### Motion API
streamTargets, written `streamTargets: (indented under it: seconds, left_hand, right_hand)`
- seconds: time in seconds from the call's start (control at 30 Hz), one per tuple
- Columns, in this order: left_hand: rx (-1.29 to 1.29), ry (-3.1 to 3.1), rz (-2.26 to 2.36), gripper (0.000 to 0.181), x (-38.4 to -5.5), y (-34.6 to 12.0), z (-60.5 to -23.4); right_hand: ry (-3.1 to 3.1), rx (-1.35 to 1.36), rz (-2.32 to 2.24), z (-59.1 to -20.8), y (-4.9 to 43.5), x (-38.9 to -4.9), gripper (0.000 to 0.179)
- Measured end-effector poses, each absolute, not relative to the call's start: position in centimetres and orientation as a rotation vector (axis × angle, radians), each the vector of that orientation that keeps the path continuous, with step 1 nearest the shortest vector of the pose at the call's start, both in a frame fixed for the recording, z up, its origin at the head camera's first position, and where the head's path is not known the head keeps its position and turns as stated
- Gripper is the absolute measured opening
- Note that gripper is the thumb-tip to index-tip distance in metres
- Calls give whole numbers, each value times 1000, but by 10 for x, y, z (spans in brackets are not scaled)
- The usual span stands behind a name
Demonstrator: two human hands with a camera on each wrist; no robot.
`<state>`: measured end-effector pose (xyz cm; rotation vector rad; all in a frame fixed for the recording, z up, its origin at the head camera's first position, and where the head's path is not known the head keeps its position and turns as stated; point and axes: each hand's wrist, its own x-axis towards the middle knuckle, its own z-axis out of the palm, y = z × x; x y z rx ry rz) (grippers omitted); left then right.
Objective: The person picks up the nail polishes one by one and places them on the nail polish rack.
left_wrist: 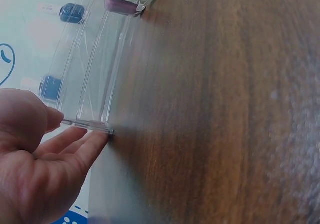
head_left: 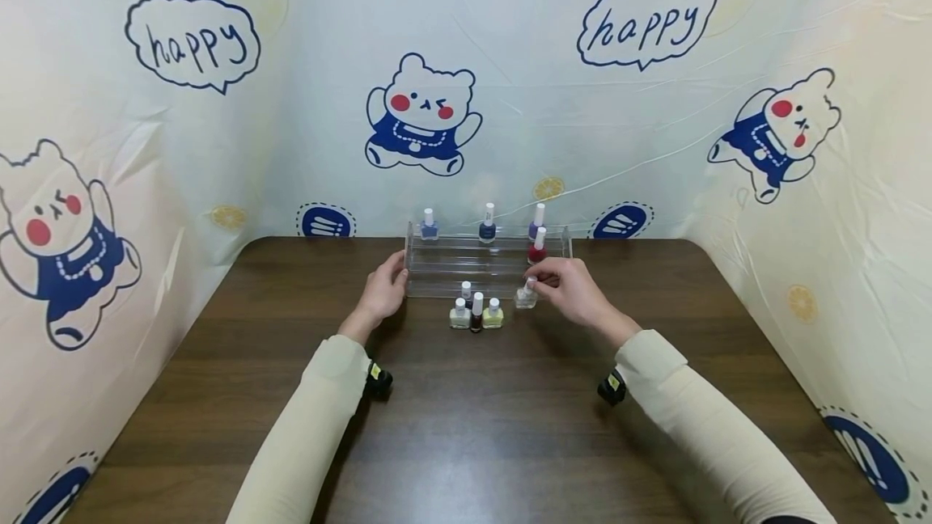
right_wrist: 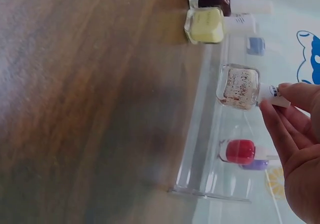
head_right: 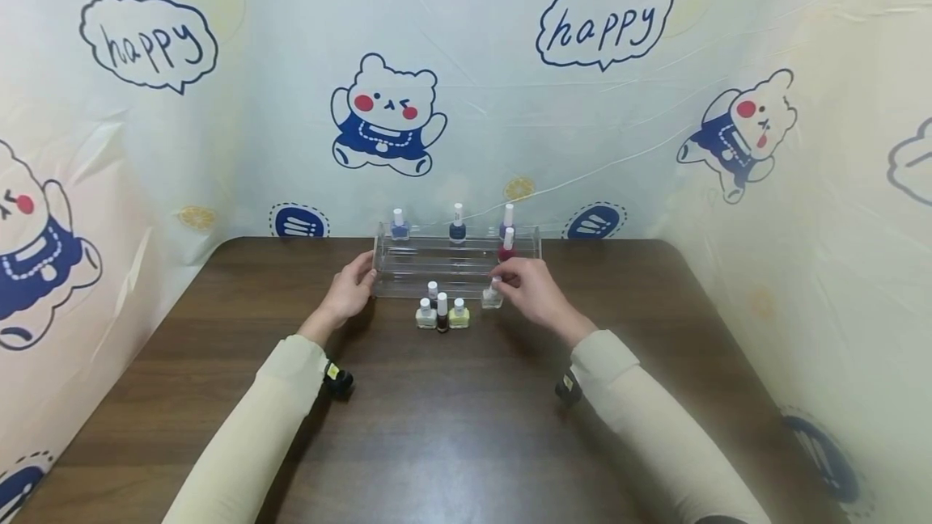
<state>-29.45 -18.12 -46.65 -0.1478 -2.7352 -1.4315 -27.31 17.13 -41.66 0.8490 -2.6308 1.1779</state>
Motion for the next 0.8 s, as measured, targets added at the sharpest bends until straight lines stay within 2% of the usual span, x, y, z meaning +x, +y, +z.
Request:
streamTargets:
  seconds: [0.8]
  left_hand:
    - [-136, -2727, -1430, 49, -295, -181, -466]
  right_hand:
    - [-2676, 699, 1092, -406, 182, -291, 16]
